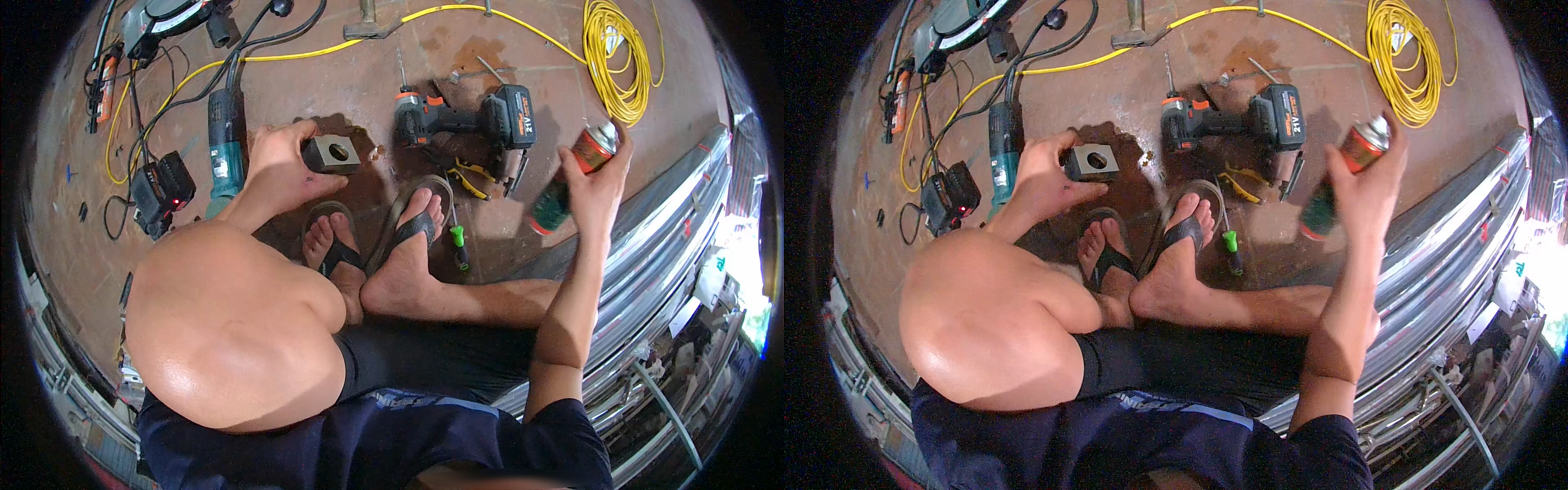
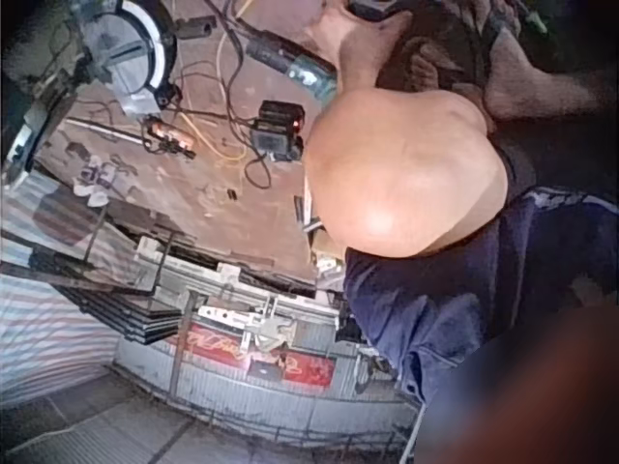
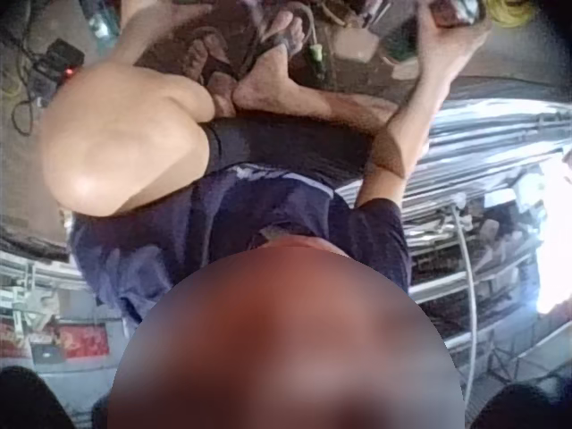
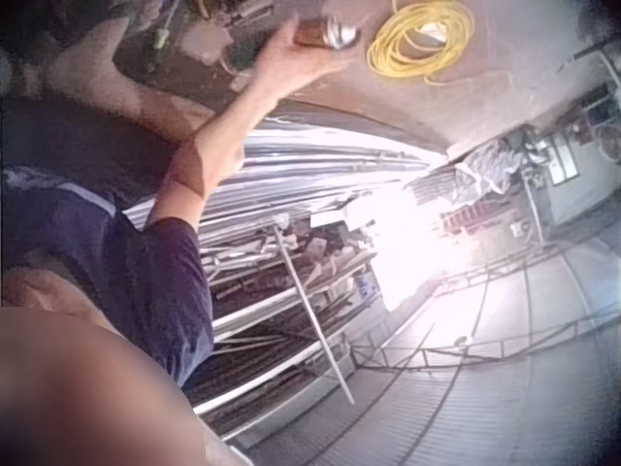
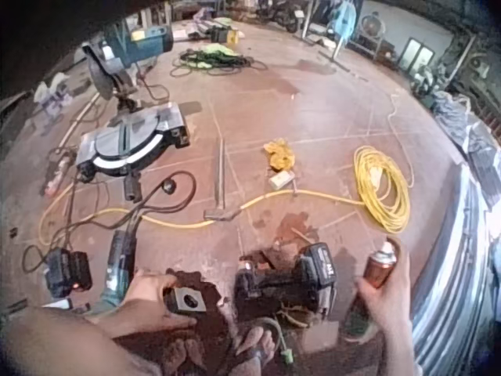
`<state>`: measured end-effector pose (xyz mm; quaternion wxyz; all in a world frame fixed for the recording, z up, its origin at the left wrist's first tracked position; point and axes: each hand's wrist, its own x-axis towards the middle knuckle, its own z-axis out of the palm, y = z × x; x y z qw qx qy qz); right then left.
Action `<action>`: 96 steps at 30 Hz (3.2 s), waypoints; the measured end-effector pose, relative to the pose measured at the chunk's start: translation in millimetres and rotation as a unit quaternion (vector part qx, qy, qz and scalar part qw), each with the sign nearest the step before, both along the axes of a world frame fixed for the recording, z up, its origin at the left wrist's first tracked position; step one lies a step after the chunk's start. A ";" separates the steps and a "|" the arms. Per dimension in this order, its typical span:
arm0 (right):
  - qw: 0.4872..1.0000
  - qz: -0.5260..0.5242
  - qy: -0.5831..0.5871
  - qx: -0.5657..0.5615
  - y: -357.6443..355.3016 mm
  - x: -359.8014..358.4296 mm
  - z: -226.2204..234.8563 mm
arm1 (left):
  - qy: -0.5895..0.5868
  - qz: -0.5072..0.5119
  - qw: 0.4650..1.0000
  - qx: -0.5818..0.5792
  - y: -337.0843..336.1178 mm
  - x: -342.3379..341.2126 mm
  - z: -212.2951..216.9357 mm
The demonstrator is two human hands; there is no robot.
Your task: The person sits on the floor and assembles a metal square tube with a cylindrical rod. They use a cordless drill to create holes in the tube, spray lubricant, and insert the rod. They then use an angle grinder to smooth the edges of the rod and test the fit of the components.
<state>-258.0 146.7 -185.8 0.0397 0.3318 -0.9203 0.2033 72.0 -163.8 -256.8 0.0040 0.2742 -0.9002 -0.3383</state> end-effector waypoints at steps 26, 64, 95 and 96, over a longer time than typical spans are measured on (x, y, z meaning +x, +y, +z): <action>0.896 0.398 -0.009 0.194 -140.3 55.7 -152.3 | -0.039 -0.064 0.995 -0.059 1.3 36.6 -76.2; 0.712 0.572 -0.366 0.179 -154.6 78.9 -65.8 | -0.009 -0.258 0.954 -0.152 -36.2 18.9 -85.4; 0.739 0.526 -0.376 0.189 -130.7 99.5 -65.8 | 0.015 -0.248 0.950 -0.190 -27.9 18.4 -88.6; 0.740 0.527 -0.375 0.187 -134.7 94.6 -64.9 | 0.021 -0.249 0.950 -0.190 -27.7 18.7 -88.3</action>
